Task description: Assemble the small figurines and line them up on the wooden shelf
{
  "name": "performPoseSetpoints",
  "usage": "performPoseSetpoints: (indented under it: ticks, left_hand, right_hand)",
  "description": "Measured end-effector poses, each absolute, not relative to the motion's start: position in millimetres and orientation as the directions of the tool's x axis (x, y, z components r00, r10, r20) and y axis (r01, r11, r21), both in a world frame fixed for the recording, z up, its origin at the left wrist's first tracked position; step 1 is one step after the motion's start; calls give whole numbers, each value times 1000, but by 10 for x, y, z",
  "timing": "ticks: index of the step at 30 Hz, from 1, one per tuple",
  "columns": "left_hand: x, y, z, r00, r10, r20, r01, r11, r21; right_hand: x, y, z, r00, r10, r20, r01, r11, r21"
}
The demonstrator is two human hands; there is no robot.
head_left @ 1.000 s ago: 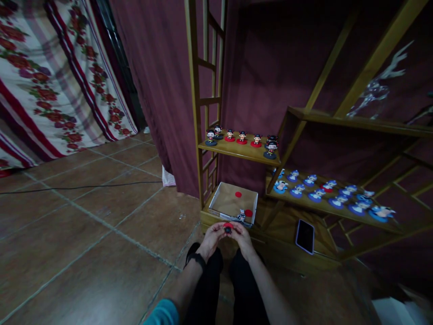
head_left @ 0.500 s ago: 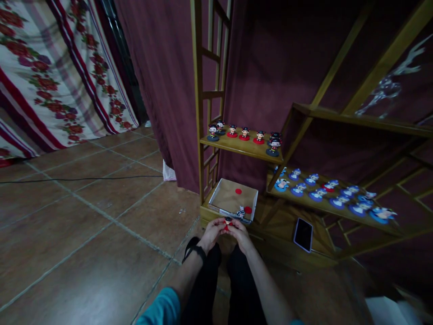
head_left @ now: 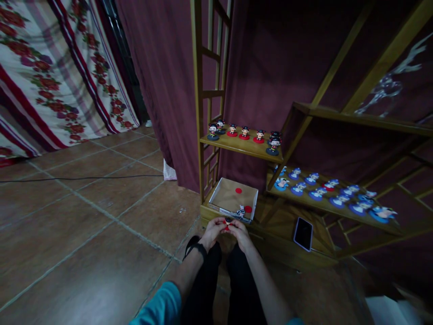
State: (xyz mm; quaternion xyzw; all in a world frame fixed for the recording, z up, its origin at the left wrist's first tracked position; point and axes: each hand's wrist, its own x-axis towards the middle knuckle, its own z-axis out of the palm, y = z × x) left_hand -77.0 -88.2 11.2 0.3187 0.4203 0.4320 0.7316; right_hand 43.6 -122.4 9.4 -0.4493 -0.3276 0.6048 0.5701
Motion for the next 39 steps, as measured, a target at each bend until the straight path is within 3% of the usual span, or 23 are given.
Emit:
performPoseSetpoints:
  ticks: [9, 39]
  left_hand:
    - [-820, -897, 187, 319, 878, -357, -373, 463, 804]
    - [-836, -917, 161, 336, 877, -344, -378, 460, 804]
  right_hand:
    - [429, -1220, 76, 72, 982, -173, -459, -121, -880]
    - [429, -1201, 46, 91, 971, -219, -452, -155, -878]
